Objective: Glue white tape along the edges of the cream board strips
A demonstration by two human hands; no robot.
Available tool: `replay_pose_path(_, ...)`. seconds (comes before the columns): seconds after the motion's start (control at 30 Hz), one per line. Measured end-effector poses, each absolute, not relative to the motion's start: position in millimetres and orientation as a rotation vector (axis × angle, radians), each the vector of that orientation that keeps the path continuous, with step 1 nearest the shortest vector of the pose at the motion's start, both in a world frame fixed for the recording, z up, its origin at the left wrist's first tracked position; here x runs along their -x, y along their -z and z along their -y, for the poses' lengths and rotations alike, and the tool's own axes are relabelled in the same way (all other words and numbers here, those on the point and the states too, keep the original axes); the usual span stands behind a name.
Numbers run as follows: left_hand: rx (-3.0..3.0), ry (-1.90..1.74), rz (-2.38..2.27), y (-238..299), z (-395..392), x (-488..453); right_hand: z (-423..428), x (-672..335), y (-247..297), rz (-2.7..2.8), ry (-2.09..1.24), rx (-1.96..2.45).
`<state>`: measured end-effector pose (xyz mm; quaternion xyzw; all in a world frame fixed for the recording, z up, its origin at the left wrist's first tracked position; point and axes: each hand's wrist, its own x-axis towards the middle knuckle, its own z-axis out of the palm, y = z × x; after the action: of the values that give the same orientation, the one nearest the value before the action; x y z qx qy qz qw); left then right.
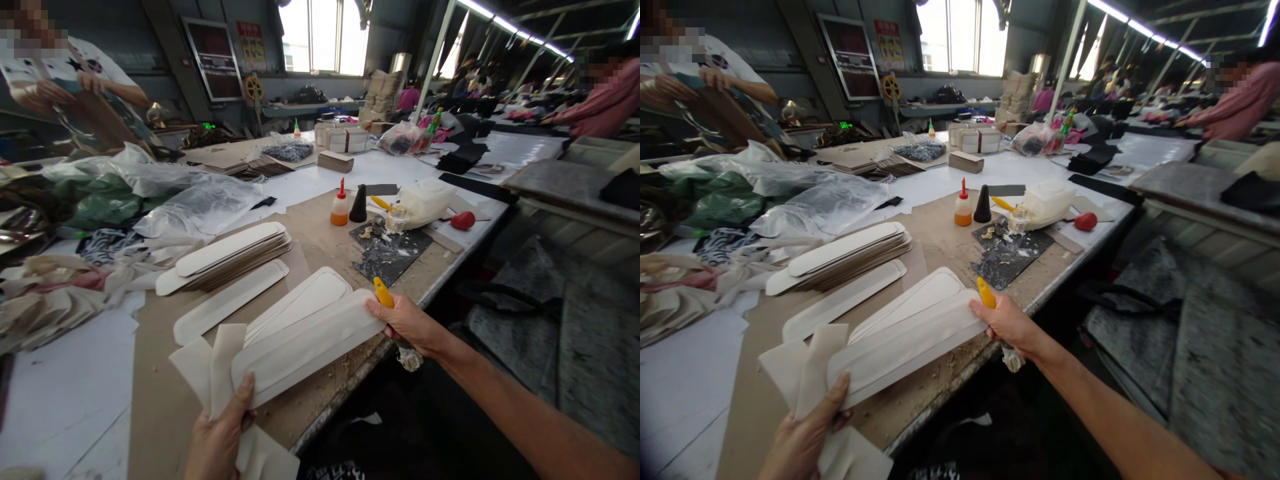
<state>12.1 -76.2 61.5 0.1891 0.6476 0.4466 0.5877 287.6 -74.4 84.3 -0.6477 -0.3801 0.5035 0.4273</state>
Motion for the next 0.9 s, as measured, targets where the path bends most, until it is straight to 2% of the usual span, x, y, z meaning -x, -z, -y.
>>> replay_pose_path(0.47,-0.444,-0.997,-1.511,-54,74,-8,73,-289,-85,0.906,-1.367,1.529)
replay_pose_path(0.9,-0.401,-1.036,-1.444,-51,74,-7,70,-285,-88,0.983,-1.336,1.564)
